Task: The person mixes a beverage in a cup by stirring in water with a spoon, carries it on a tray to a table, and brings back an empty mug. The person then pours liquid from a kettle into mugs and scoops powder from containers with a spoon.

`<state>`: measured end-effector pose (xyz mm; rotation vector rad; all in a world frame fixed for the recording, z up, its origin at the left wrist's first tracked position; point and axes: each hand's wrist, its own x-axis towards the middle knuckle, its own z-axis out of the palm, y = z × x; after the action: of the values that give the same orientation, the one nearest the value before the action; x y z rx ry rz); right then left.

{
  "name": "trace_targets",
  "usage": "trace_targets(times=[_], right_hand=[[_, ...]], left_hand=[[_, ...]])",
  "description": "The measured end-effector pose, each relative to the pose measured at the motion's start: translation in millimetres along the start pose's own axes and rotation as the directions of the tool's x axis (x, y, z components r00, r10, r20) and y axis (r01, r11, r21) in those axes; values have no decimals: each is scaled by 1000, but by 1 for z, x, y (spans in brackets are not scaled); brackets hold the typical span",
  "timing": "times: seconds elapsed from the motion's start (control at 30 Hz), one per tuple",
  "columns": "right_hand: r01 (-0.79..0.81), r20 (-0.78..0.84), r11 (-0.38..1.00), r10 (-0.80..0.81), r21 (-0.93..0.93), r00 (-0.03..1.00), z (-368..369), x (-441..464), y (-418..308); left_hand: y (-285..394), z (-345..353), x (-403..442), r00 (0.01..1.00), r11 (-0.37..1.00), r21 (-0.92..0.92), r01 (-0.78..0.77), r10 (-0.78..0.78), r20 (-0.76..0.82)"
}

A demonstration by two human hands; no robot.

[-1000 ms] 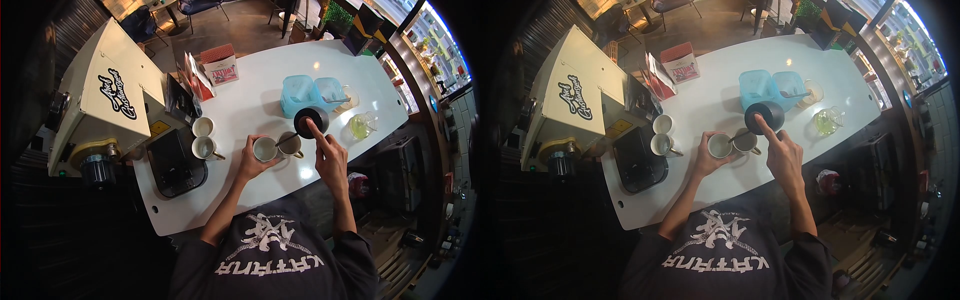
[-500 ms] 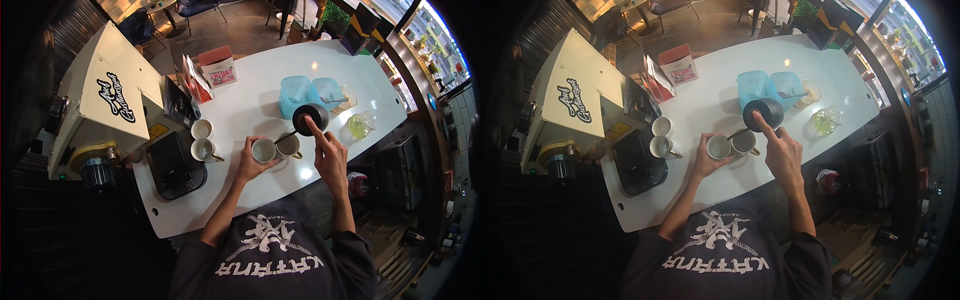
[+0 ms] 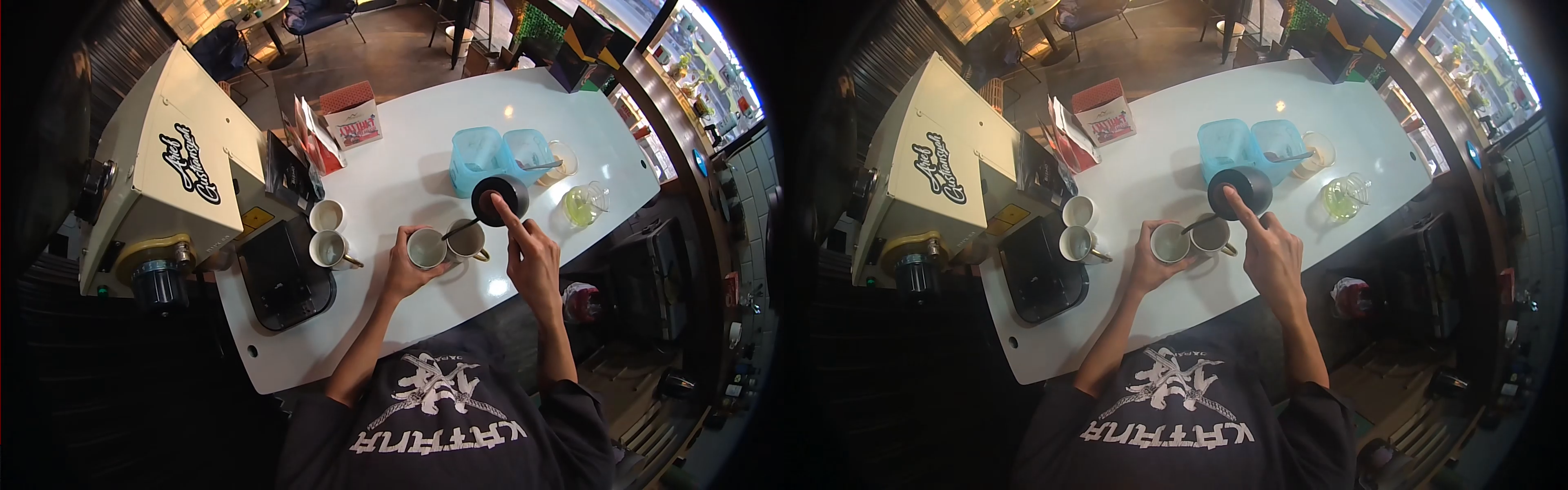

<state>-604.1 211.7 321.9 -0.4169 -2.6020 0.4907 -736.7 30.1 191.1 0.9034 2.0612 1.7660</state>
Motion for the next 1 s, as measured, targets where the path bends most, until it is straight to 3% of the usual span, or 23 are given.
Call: trace_targets(times=[0.23, 0.4, 0.83, 0.9, 0.93, 1.0], right_hand=[[-32, 22, 998, 31, 58, 999, 4, -6, 0], [-58, -49, 995, 62, 83, 997, 5, -4, 2], [-148, 22, 949, 147, 280, 989, 8, -5, 10], [-330, 105, 844, 316, 424, 943, 1, -4, 11], [-334, 104, 841, 322, 426, 941, 1, -4, 17], [-423, 187, 705, 390, 570, 902, 2, -8, 38]], left_hand=[[-3, 1, 0, 1000, 1000, -8, -19, 19, -24], [-3, 1, -3, 999, 999, -35, 17, -16, 36], [2, 4, -3, 1000, 999, -34, 12, -12, 6], [2, 5, -3, 1000, 1000, -29, 8, -8, 2], [2, 5, -3, 1000, 1000, -26, 2, -2, -3], [3, 5, -3, 1000, 1000, -7, -10, 10, 0]])
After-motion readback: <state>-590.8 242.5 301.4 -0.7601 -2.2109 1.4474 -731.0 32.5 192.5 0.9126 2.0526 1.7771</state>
